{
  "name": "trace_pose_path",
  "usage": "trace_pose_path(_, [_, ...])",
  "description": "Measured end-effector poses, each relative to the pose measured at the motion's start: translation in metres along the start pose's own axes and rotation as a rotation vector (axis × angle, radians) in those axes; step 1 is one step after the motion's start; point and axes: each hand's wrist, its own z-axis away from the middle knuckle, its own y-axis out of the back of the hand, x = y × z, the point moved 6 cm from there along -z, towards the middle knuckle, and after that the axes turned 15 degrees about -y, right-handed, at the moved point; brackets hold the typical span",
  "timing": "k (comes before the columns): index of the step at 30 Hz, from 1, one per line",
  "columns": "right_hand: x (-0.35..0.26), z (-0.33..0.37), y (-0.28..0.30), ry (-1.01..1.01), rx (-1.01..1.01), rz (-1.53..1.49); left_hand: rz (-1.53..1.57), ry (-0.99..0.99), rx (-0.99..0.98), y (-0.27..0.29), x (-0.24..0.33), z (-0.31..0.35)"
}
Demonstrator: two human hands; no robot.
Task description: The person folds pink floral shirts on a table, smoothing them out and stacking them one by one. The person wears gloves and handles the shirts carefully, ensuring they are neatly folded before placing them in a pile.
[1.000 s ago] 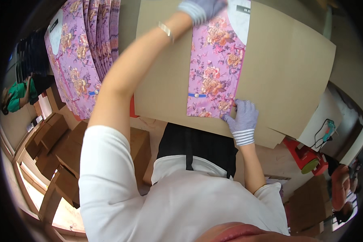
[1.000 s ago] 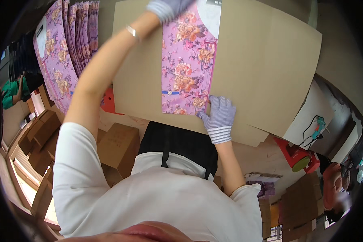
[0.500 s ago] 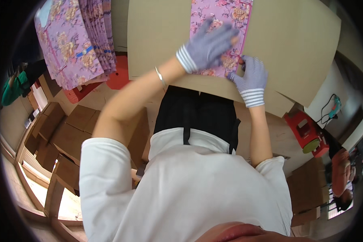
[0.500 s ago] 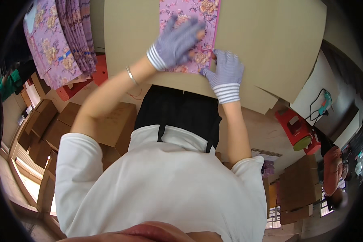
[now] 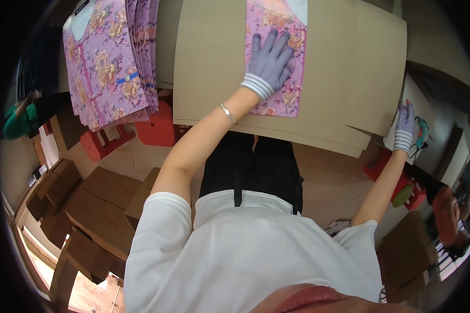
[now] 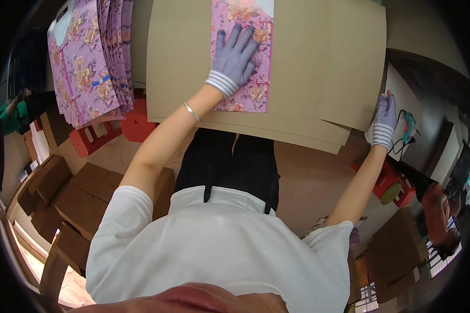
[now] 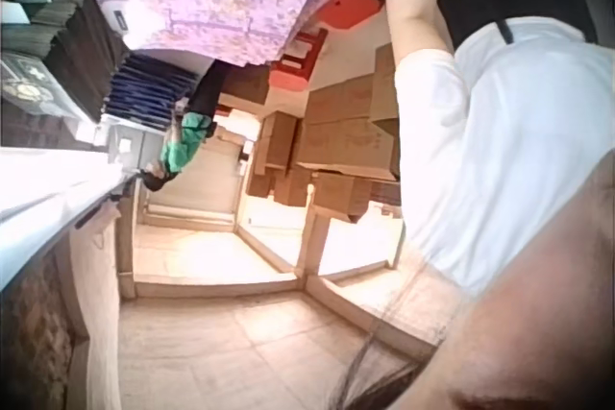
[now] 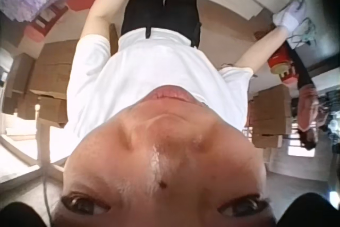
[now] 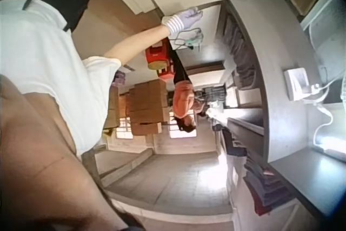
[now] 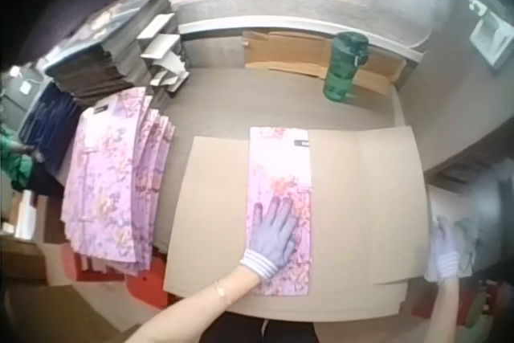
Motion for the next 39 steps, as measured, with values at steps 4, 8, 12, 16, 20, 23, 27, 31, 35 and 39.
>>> trace_pose_path(4, [-0.013,-0.006,0.02,-0.19,-0.361,-0.562,-0.068,0.002,0.03,-0.012,-0.022,-0.004])
trace_pose_path(8, [-0.093,0.034,0.014,-0.324,-0.505,-0.961,0.003,0.006,0.038,0.0,-0.013,-0.003])
trace_pose_path(12, [-0.145,0.058,-0.045,0.094,-0.456,-0.755,0.011,-0.007,0.089,0.002,-0.013,-0.006])
trace_pose_path(16, [-0.219,0.109,-0.094,0.561,-0.072,-0.206,0.005,-0.006,0.102,0.0,-0.012,-0.001])
trace_pose_path(20, [-0.205,0.109,-0.137,0.459,-0.032,0.12,0.016,-0.003,0.139,0.002,-0.01,-0.004])
trace_pose_path(23, [-0.203,0.11,-0.141,0.468,-0.028,0.147,0.016,0.003,0.13,0.002,-0.012,-0.002])
trace_pose_path(27, [-0.2,0.11,-0.145,0.504,-0.011,0.116,0.035,0.007,0.134,0.005,-0.013,-0.004])
trace_pose_path(31, [-0.199,0.113,-0.149,0.531,0.05,0.152,0.019,-0.041,0.151,0.004,-0.01,-0.003])
trace_pose_path(35, [-0.203,0.11,-0.145,0.554,0.083,0.193,-0.005,-0.122,0.06,0.011,0.001,-0.008])
trace_pose_path(39, [-0.211,0.103,-0.149,0.64,0.187,0.164,-0.036,-0.168,0.042,-0.002,-0.007,-0.004])
